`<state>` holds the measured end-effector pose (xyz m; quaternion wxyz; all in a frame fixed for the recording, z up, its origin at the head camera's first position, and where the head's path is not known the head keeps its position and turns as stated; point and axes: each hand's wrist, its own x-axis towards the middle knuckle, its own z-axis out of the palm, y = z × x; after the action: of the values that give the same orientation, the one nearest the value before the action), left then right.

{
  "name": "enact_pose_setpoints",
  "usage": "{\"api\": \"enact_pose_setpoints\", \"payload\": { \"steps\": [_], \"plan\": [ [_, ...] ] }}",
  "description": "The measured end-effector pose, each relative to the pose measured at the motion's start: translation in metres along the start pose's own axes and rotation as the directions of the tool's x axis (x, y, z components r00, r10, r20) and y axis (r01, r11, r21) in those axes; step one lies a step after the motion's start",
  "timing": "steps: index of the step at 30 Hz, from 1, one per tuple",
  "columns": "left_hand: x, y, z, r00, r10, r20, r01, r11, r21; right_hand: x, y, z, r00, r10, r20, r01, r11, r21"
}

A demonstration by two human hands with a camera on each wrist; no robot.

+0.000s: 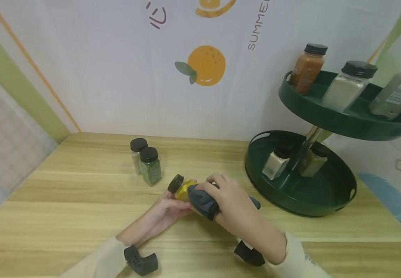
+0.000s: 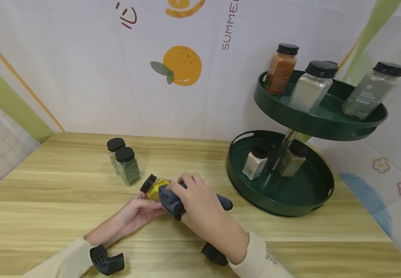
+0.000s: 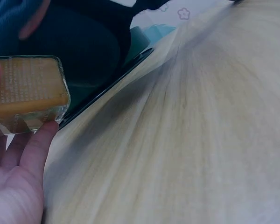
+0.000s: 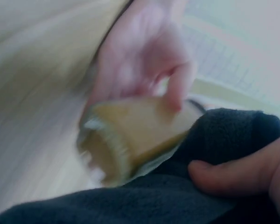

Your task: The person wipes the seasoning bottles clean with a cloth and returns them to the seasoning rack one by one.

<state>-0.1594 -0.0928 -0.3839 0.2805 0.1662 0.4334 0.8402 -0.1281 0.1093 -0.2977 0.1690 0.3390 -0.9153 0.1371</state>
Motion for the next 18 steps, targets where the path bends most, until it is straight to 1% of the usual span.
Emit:
{"api": "enact_pose_setpoints", "payload": {
  "steps": [3,6,8,10,13,16,18],
  "plan": [
    [0.000,0.000,0.001,1.000,-0.015,-0.024,0.015,1.000,-0.001,0.001,0.012,0.005,0.998,0.054,-0.019,-0.054,0.998,-0.013],
    [0.000,-0.001,0.002,0.999,-0.024,-0.038,0.024,1.000,-0.004,0.002,0.021,0.009,0.995,0.104,-0.009,-0.104,0.994,-0.021],
    [0.001,-0.001,0.002,0.999,-0.024,-0.037,0.023,1.000,-0.011,0.002,0.022,0.009,0.993,0.118,0.001,-0.117,0.993,-0.031],
    [0.001,-0.001,0.002,0.999,-0.020,-0.031,0.020,1.000,-0.013,0.001,0.019,0.008,0.994,0.106,0.008,-0.105,0.993,-0.043],
    [0.000,0.000,0.002,1.000,-0.017,-0.012,0.017,1.000,-0.015,0.000,0.010,0.003,0.999,0.048,0.013,-0.047,0.998,-0.049],
    [0.000,0.000,0.001,1.000,-0.013,0.007,0.013,1.000,-0.019,-0.002,-0.001,-0.004,0.999,-0.005,0.037,0.006,0.999,-0.040],
    [0.000,0.001,0.000,1.000,-0.014,0.008,0.015,0.999,-0.029,-0.003,-0.007,-0.006,0.998,-0.013,0.064,0.015,0.999,-0.034]
  ]
}}
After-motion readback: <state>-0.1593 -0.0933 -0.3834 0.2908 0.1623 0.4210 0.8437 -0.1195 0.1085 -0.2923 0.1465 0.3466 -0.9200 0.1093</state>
